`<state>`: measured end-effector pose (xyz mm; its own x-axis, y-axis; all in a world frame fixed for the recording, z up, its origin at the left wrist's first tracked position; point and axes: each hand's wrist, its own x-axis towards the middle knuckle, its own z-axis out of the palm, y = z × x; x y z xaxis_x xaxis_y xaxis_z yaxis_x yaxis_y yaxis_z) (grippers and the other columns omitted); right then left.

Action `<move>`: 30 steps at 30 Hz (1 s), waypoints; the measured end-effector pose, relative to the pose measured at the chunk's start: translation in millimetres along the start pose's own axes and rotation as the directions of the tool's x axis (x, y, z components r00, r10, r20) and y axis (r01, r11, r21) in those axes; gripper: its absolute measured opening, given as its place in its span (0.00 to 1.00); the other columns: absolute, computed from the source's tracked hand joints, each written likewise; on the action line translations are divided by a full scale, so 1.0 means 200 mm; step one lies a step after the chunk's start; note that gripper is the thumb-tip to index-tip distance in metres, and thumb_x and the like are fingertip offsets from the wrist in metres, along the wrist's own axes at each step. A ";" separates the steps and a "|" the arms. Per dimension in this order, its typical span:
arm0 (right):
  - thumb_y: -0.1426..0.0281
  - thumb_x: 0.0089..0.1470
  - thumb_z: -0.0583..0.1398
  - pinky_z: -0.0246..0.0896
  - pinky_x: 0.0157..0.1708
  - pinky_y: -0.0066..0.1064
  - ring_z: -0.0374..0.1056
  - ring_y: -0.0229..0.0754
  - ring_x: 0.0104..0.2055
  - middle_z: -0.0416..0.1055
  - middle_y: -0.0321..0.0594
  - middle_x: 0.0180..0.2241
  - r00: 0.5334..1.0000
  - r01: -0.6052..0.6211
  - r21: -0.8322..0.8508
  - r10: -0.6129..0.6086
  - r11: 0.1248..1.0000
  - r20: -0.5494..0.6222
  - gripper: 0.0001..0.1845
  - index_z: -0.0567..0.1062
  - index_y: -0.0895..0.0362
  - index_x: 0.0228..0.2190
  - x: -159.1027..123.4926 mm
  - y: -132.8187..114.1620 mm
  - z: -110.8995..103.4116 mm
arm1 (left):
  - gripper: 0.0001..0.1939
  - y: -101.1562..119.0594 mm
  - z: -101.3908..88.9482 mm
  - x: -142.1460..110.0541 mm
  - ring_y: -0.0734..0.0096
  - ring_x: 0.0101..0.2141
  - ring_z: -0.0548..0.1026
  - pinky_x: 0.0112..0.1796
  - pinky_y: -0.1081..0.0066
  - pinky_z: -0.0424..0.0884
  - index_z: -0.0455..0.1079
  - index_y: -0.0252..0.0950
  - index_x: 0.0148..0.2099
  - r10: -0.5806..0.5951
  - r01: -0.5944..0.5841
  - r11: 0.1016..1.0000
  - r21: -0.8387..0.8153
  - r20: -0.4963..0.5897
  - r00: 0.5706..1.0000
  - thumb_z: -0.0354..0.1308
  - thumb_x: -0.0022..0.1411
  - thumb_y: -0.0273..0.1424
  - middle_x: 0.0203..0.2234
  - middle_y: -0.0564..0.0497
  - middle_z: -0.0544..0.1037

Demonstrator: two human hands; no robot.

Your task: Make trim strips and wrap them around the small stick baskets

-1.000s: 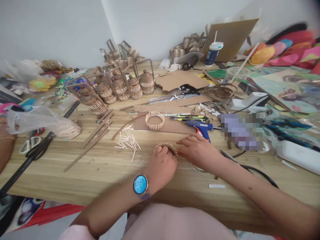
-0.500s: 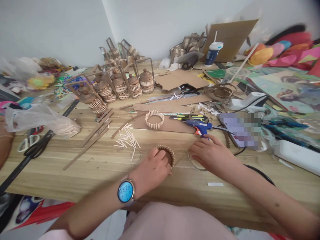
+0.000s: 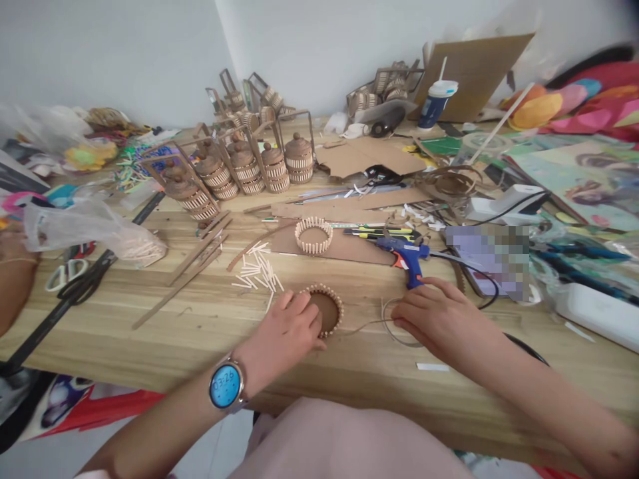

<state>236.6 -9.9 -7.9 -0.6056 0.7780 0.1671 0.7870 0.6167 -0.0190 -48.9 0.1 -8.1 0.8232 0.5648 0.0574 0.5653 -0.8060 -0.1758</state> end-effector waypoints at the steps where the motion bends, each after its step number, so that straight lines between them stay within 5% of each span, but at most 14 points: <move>1: 0.74 0.63 0.51 0.49 0.52 0.39 0.68 0.40 0.34 0.73 0.35 0.26 1.000 0.003 -0.003 -0.003 1.000 -0.003 0.18 0.76 0.52 0.27 0.00 0.00 0.00 | 0.19 0.02 0.01 0.01 0.58 0.40 0.68 0.37 0.62 0.58 0.71 0.33 0.37 -0.034 0.034 0.999 -0.002 -0.015 0.999 0.59 0.61 0.47 0.32 0.48 0.74; 5: 0.73 0.63 0.52 0.49 0.51 0.39 0.69 0.41 0.34 0.73 0.34 0.26 1.000 0.005 -0.013 -0.006 1.000 -0.010 0.17 0.75 0.52 0.27 0.01 0.00 0.00 | 0.24 0.09 0.06 0.06 0.60 0.35 0.66 0.34 0.63 0.57 0.70 0.32 0.33 -0.100 0.097 0.995 -0.035 -0.093 0.991 0.59 0.57 0.52 0.28 0.49 0.72; 12: 0.71 0.61 0.56 0.49 0.49 0.39 0.69 0.42 0.34 0.73 0.35 0.26 1.000 0.006 -0.033 -0.006 0.999 -0.003 0.12 0.75 0.53 0.26 0.05 0.04 0.01 | 0.17 0.12 0.17 0.09 0.62 0.35 0.65 0.36 0.63 0.58 0.70 0.34 0.31 -0.073 0.056 0.994 -0.095 -0.181 0.981 0.62 0.60 0.44 0.26 0.51 0.71; 30: 0.70 0.58 0.59 0.45 0.52 0.39 0.69 0.43 0.36 0.77 0.38 0.28 0.999 0.025 -0.077 -0.021 0.997 0.043 0.09 0.77 0.53 0.27 0.36 0.09 0.05 | 0.14 0.13 0.18 0.10 0.64 0.34 0.64 0.36 0.62 0.58 0.70 0.34 0.30 -0.056 0.018 0.986 -0.166 -0.228 0.972 0.54 0.68 0.35 0.25 0.51 0.72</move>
<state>205.9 57.7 -7.1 -0.6269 0.7691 0.1244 0.7785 0.6246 0.0615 -19.0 -3.6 -47.4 0.7809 0.5536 0.2892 0.5807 -0.8141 -0.0097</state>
